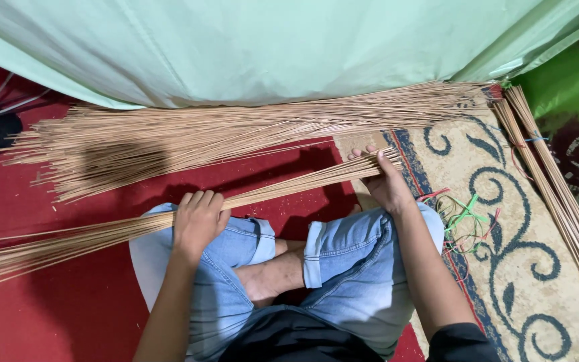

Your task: Sorting and bundling thin wooden sticks by hand while sitting on the floor

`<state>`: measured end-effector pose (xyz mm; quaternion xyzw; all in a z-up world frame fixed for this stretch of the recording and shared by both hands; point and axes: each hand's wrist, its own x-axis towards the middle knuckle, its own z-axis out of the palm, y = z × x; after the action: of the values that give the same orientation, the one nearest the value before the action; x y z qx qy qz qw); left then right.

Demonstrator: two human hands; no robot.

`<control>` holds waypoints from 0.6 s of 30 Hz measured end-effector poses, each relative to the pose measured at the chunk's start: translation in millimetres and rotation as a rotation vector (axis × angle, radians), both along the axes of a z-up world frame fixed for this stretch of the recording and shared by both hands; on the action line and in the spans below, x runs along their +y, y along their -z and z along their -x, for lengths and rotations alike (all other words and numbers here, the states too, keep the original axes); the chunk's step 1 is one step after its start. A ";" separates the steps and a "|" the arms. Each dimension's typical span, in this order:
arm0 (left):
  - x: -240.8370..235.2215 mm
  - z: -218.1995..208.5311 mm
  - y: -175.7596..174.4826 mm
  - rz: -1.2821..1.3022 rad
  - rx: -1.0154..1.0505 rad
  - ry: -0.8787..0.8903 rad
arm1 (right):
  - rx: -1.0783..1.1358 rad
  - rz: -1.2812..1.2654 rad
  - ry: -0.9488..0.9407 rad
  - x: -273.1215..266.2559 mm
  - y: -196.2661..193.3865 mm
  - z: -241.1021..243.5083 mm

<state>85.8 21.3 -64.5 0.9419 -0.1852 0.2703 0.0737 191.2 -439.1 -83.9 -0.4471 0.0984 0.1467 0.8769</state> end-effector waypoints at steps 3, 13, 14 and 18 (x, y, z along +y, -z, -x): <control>-2.9 6.5 -3.1 0.041 0.034 0.011 | 0.075 -0.096 0.091 -14.5 10.8 -3.4; -32.1 17.9 -19.9 0.006 0.104 -0.098 | -0.031 -0.281 0.291 -7.7 -18.7 6.1; -37.3 18.6 -27.2 0.009 0.118 -0.095 | -0.025 -0.308 0.307 -10.5 -15.8 5.4; -47.2 19.1 -40.3 0.015 0.164 -0.101 | -0.014 -0.342 0.330 -14.6 -12.7 4.0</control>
<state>66.7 -25.9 -24.2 0.9685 -0.1286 0.1970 0.0818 187.3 -453.8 -71.3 -0.2707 0.1377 0.0126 0.9527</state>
